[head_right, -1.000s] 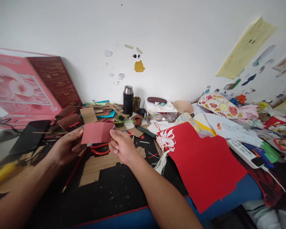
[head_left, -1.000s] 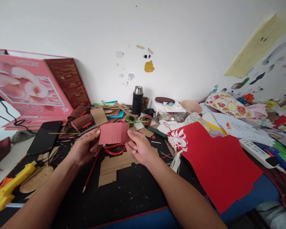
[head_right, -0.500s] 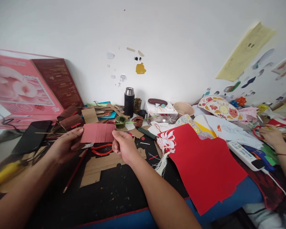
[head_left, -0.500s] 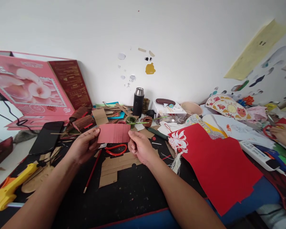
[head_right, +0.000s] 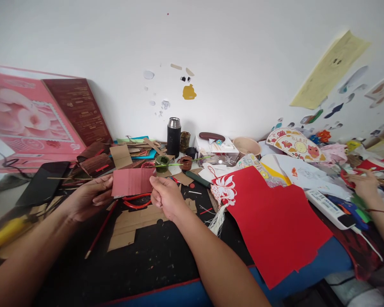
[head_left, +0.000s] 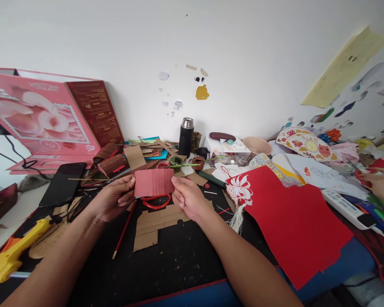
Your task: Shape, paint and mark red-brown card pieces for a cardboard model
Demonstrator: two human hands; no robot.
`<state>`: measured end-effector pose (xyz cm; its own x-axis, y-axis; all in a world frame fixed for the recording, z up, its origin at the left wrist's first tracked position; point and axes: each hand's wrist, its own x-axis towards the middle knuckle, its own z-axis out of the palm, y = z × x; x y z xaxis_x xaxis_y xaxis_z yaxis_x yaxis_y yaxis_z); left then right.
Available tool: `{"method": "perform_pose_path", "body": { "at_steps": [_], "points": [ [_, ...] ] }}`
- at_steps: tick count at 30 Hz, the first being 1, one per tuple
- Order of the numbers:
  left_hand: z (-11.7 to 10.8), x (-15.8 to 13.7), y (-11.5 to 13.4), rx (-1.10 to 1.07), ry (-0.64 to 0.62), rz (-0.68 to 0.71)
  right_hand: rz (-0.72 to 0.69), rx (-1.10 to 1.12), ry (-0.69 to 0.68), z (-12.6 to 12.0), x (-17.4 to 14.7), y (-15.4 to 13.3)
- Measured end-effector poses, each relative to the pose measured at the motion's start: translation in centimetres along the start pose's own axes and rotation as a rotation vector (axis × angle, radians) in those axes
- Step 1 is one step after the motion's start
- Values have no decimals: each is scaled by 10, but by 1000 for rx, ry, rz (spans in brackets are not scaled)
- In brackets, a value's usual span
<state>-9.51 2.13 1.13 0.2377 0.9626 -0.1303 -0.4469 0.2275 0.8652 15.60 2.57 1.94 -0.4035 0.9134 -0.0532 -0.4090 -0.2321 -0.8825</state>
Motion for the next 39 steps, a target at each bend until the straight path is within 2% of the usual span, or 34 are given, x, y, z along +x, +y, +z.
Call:
{"method": "perform_pose_path", "body": {
  "at_steps": [8, 26, 32, 39],
  "points": [
    [5, -3, -3, -40, -131, -5, 17, 76, -72, 1, -1, 1],
    [14, -4, -4, -34, -106, 54, 27, 127, -134, 5, -5, -1],
    [11, 1, -2, 31, -20, 80, -34, 76, -28, 3, -2, 2],
    [15, 3, -3, 172, 202, 166, -45, -35, 22, 0, 2, 6]
  ]
}}
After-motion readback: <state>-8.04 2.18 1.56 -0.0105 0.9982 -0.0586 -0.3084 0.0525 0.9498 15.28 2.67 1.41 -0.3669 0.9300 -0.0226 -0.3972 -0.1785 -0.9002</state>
